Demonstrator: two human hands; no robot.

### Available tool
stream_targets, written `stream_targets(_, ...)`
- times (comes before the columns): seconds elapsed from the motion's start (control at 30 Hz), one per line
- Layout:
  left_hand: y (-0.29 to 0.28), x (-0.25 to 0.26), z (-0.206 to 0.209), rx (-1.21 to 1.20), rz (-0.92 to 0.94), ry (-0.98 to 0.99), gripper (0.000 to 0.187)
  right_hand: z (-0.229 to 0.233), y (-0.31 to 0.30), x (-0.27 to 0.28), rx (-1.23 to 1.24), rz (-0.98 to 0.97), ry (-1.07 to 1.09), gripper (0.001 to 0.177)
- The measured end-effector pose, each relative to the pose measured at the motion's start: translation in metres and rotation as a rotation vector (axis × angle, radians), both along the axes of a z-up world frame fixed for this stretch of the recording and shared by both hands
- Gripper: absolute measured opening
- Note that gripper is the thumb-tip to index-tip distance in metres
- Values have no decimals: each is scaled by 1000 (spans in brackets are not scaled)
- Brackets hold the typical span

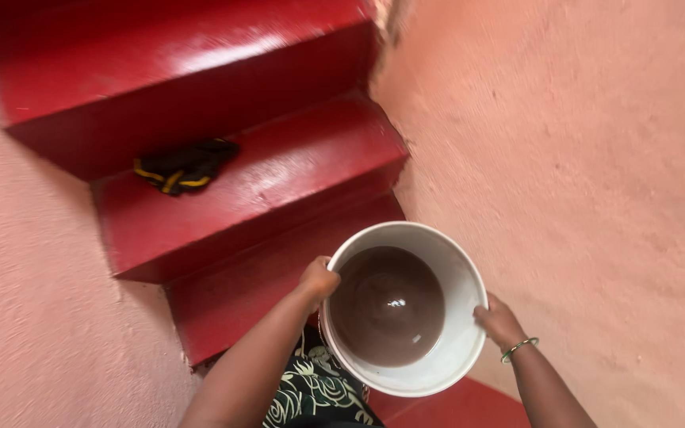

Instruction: The person wipes down red stairs with a cloth, periodically dipping, rinsing, and wringing out the cloth in a bucket of water.

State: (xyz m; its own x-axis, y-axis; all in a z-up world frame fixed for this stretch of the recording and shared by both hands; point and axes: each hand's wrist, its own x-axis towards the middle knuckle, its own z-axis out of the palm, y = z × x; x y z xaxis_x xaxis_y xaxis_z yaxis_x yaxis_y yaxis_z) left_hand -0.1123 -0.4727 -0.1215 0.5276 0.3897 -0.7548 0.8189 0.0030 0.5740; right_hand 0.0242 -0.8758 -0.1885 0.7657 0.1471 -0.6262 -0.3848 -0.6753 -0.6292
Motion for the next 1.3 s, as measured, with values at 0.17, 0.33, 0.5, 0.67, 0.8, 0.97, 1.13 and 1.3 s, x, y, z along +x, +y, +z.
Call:
stream_targets(0.17, -47, 19, -38, 86, -266, 18, 59, -81, -54, -41, -75, -90, 30, 50)
stream_targets(0.33, -80, 42, -40, 159, -536, 99, 59, -119, -108, -68, -164, -202, 140, 48)
stream_targets(0.5, -94, 50, -40, 140, -606, 133, 61, -119, -126, -76, -177, -212, 157, 41)
stream_targets(0.67, -100, 61, -93, 120, -538, 141, 64, -131, -123, -73, -112, -255, 163, 42)
stream_targets(0.8, -95, 60, -171, 173, -526, 144, 56, -166, -94, -67, -203, -180, 112, 41)
stream_targets(0.97, -96, 44, -256, 164, -533, 186, 45, -206, -72, -55, -209, -162, 112, 44)
stream_targets(1.13, -94, 47, -275, 203, -532, 228, 45, -233, -58, -36, -295, -1, -73, 49)
stream_targets(1.3, -94, 53, -262, 238, -650, 250, 46, -226, -57, -21, -394, 98, 135, 51)
